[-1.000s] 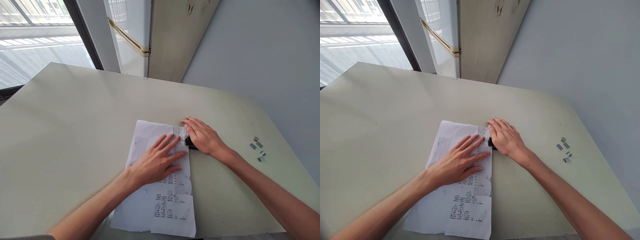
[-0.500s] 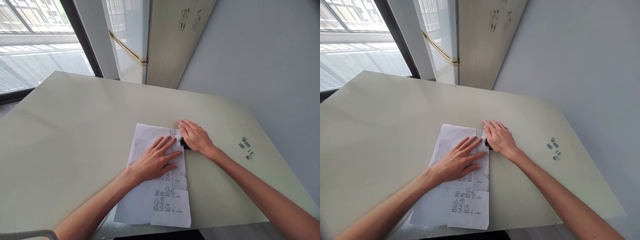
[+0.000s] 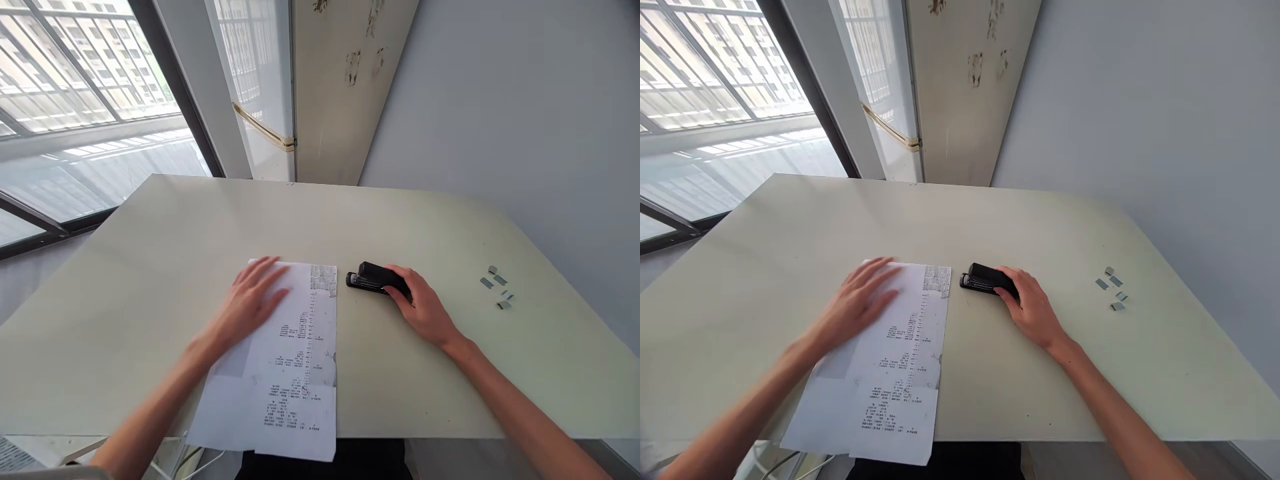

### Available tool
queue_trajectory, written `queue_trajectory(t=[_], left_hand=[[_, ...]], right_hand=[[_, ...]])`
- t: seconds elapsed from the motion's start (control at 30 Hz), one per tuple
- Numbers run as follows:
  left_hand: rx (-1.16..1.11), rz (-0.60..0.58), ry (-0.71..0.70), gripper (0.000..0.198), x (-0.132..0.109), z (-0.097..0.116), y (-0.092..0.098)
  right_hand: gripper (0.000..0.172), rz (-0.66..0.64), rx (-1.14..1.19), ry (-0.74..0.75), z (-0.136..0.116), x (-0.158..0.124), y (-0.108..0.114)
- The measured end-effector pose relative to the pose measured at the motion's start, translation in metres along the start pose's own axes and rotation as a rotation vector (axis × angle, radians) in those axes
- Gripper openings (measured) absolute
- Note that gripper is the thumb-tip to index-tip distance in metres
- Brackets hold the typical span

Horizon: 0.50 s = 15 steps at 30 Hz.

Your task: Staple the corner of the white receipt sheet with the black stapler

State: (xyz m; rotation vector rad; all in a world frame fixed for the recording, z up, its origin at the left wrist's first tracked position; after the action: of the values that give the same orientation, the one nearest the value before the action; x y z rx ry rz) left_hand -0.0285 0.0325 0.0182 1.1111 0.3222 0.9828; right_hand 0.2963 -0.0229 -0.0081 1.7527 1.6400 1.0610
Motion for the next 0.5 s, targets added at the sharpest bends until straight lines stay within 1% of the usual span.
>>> queue_trajectory(t=[0.07, 0.13, 0.2, 0.27, 0.33, 0.4, 0.47, 0.5], left_hand=[[0.044, 0.057, 0.112, 0.05, -0.001, -0.025, 0.013], [0.066, 0.078, 0.21, 0.055, -0.002, -0.044, 0.019], [0.067, 0.097, 0.279, 0.058, -0.004, -0.055, 0.021], [0.058, 0.106, 0.329, 0.062, -0.006, -0.062, 0.02], [0.057, 0.104, 0.394, 0.068, -0.007, -0.068, 0.02], [0.059, 0.107, 0.481, 0.075, -0.008, -0.076, 0.02], [0.054, 0.124, 0.543, 0.074, -0.009, -0.08, 0.022], [0.048, 0.133, 0.549, 0.071, -0.009, -0.079, 0.023]], right_hand=[[0.037, 0.006, 0.059, 0.014, 0.002, 0.006, -0.002], [0.035, 0.02, 0.116, 0.027, -0.001, 0.015, -0.003], [0.034, 0.015, 0.167, 0.025, -0.005, 0.021, -0.005], [0.037, 0.002, 0.215, -0.01, -0.006, 0.021, -0.007], [0.045, 0.034, 0.269, -0.094, 0.001, 0.013, -0.006], [0.05, 0.121, 0.356, -0.202, 0.012, -0.003, -0.001], [0.049, 0.195, 0.453, -0.282, 0.02, -0.024, 0.004], [0.047, 0.208, 0.486, -0.304, 0.021, -0.034, 0.005]])
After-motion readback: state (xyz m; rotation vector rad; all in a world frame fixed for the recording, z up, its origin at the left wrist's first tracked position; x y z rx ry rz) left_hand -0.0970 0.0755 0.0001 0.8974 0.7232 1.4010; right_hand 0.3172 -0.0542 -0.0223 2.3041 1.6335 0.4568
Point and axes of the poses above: each hand's wrist, its own x-axis towards the middle knuckle, its own y-axis out of the back of the hand, z = x × y, the point moved 9 cm from there along x, towards the middle knuckle, and after that the axes turned 5 degrees about -x, right-handed, at the moved point
